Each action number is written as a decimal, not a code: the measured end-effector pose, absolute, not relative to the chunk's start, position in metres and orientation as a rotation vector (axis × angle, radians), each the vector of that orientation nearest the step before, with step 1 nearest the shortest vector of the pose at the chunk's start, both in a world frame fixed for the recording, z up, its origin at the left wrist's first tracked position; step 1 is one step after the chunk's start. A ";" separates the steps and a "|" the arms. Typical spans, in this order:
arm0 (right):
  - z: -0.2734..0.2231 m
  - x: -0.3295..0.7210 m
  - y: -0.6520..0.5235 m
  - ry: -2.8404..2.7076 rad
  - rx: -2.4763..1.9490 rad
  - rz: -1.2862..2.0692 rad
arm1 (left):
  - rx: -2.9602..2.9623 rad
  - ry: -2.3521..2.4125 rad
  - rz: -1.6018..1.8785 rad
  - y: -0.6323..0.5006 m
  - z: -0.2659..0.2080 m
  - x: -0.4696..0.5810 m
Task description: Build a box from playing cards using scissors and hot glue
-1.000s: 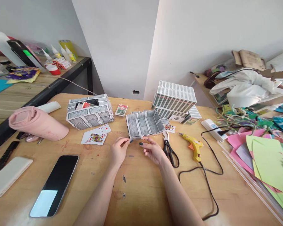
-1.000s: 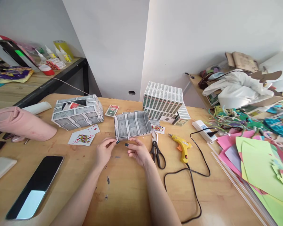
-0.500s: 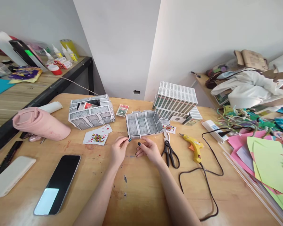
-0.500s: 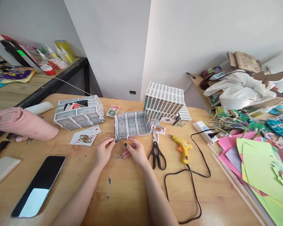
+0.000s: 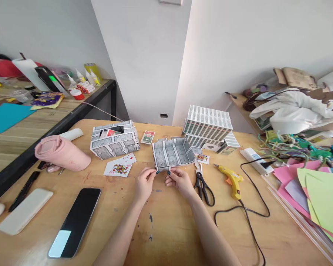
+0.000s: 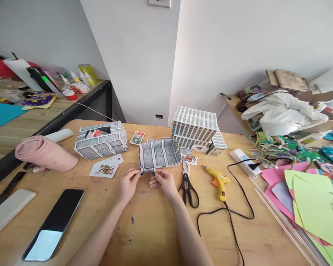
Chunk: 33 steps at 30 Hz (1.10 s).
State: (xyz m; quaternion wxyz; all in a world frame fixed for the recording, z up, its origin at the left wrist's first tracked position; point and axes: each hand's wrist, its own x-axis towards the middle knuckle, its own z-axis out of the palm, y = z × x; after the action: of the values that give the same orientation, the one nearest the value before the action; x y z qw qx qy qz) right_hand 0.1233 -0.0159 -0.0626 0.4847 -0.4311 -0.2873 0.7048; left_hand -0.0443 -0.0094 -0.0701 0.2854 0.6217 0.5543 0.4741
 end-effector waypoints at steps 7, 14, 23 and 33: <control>-0.064 0.121 -0.020 -0.738 -1.051 1.773 | 1.671 1.488 1.233 -0.007 -0.077 -0.051; -0.068 0.116 -0.016 -0.820 -1.128 1.582 | 1.712 1.437 1.200 -0.010 -0.077 -0.050; -0.065 0.090 -0.034 -1.025 -1.501 0.837 | 1.831 1.253 1.283 -0.015 -0.063 -0.047; -0.041 0.106 -0.041 -1.399 -1.579 0.300 | 2.284 1.159 1.292 -0.036 -0.025 -0.034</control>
State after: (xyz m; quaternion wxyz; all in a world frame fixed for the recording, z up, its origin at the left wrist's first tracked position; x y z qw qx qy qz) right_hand 0.1063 -0.0414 -0.0414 0.4841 -0.6483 -0.5746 0.1234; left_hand -0.0345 -0.0358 -0.0252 0.1361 0.7887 0.4003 0.4463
